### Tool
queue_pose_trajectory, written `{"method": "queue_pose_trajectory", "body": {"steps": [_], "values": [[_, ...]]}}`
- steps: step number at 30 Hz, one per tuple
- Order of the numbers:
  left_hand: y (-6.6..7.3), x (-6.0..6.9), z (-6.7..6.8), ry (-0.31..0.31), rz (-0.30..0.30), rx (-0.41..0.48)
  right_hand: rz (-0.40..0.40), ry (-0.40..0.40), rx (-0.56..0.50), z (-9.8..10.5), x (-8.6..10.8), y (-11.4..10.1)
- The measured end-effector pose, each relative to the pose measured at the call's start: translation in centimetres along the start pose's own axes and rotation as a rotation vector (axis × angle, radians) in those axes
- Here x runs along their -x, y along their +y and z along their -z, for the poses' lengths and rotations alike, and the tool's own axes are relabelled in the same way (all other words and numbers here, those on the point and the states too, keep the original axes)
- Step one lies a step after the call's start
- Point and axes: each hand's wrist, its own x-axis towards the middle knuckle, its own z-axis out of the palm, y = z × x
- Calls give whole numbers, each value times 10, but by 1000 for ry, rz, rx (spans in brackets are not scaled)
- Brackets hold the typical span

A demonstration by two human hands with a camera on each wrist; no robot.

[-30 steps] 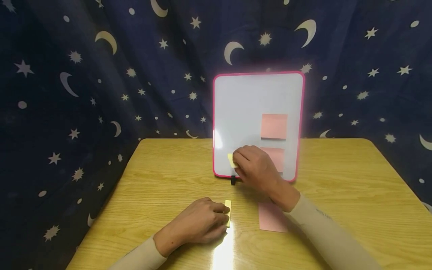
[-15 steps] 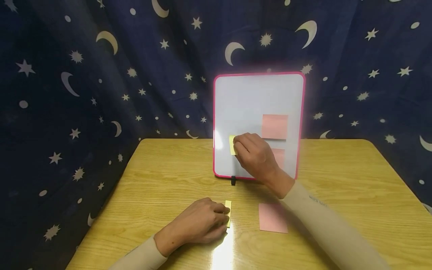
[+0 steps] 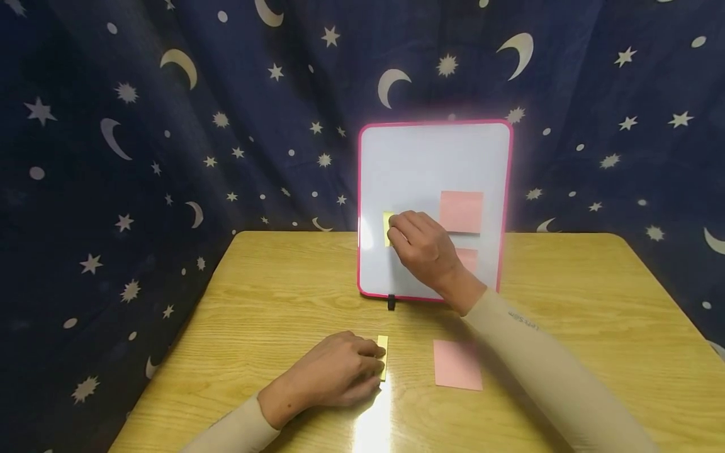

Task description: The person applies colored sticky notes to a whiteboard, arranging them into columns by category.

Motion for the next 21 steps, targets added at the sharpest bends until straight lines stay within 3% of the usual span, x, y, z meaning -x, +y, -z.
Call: {"method": "queue_pose_trajectory", "body": {"steps": [21], "values": [[0,0,-1,-11,7,17,-32,-4,87,-21,-8,23]]}}
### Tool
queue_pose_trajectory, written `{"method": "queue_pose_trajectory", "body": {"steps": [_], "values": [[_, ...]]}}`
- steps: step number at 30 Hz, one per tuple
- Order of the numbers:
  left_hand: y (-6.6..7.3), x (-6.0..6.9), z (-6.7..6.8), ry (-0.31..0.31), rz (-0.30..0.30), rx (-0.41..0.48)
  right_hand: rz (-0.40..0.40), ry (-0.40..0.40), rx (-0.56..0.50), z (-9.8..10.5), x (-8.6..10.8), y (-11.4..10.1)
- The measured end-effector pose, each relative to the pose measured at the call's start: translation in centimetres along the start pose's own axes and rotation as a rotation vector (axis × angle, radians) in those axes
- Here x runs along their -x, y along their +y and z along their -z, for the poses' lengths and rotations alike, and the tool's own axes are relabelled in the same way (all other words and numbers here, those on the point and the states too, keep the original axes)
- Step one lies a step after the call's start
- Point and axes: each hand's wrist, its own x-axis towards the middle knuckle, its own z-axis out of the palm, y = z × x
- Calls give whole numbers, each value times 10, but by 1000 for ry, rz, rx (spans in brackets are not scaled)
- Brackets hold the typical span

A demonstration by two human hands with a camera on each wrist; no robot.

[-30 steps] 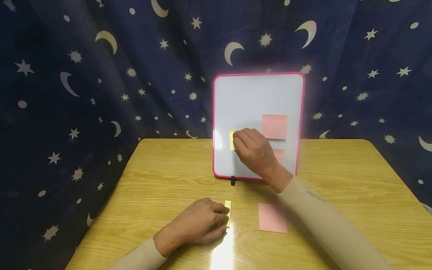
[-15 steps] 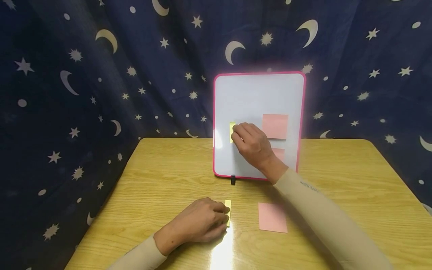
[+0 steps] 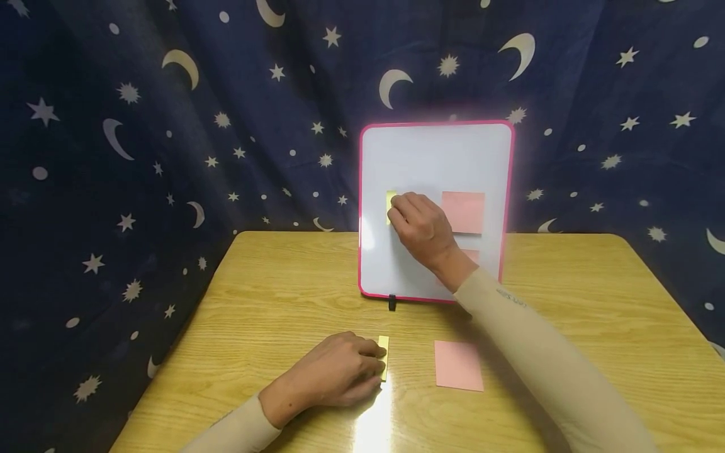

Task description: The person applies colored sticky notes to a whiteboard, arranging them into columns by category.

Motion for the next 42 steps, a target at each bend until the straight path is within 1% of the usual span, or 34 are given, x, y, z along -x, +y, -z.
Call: {"method": "queue_pose_trajectory", "body": {"steps": [4,9,18,24,37,42], "values": [[0,0,0,2,1,3,4,-28,11,-2,-2,2],[0,0,0,-7,5,0,-17,-47,17,-6,-1,4],[0,0,0,-5,3,-4,-28,-71,17,-9,2,7],[1,0,-1,-3,2,-10,-37,-112,39,-10,3,6],[1,0,-1,2,0,-9,-32,-104,49,-14,6,4],[1,0,0,6,6,-7,-40,-119,58,-13,4,3]]}}
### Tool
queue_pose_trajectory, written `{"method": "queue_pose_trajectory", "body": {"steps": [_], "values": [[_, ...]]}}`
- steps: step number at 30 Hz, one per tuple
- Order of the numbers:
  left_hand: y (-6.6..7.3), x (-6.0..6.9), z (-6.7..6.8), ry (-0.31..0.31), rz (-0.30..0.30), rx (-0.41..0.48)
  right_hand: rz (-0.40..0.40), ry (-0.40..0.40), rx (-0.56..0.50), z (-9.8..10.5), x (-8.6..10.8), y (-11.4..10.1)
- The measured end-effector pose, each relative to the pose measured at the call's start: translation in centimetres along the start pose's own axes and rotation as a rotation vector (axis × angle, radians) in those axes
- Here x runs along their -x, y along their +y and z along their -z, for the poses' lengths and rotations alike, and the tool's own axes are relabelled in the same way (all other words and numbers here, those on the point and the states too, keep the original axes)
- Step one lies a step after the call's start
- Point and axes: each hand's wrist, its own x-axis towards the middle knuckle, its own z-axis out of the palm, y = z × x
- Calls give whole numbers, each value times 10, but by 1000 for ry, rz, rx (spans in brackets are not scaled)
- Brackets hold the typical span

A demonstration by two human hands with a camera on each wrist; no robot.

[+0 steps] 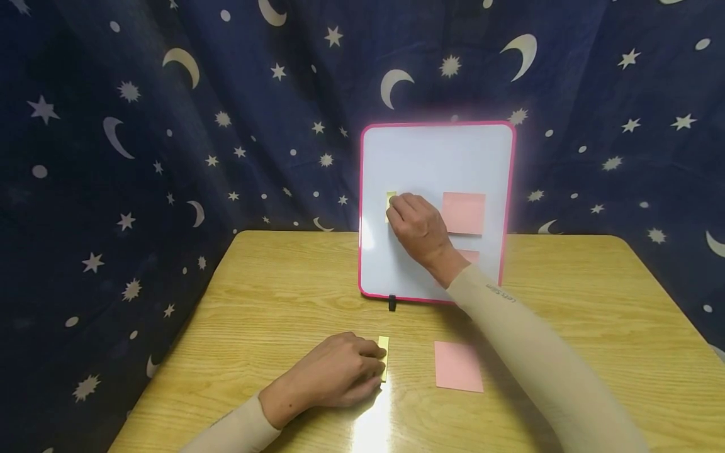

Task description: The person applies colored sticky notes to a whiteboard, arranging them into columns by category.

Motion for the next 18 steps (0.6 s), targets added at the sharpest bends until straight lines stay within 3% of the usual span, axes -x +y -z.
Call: {"method": "queue_pose_trajectory", "body": {"steps": [14,18], "values": [[0,0,1,-9,2,1,3,-4,11,-4,3,0],[0,0,0,-7,3,5,-11,-36,8,-3,3,-1]]}}
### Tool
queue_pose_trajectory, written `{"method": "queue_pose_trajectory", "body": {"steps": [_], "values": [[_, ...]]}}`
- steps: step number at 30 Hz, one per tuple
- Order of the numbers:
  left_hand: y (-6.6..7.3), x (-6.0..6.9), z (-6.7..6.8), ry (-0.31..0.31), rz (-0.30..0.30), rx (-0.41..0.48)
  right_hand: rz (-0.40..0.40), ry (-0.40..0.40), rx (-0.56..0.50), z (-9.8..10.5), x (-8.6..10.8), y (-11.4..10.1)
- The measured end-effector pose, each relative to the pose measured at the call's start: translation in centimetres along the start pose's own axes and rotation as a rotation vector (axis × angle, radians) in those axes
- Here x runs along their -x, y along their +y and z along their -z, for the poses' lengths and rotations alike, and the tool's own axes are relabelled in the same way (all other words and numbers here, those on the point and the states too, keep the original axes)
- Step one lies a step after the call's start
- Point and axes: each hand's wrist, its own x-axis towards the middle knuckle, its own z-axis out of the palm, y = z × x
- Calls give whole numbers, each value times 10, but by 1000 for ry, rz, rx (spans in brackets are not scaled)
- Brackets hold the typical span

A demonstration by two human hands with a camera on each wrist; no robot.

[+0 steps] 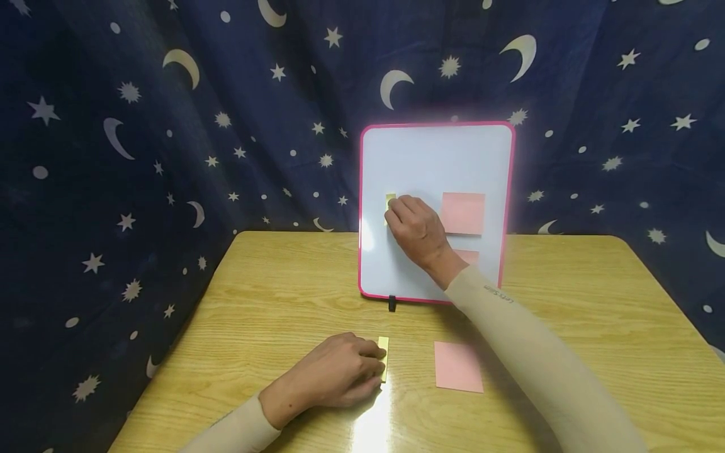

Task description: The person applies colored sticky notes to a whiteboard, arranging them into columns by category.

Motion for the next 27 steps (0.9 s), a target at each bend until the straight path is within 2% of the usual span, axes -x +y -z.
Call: {"method": "queue_pose_trajectory", "body": {"steps": [4,13,27], "values": [[0,0,-1,4,-4,-1,-16,-28,-9,1,0,0],[0,0,-1,1,-5,-1,-11,-2,-35,1,1,0],[0,1,-1,6,-7,-8,-27,-42,-34,2,7,-2]]}}
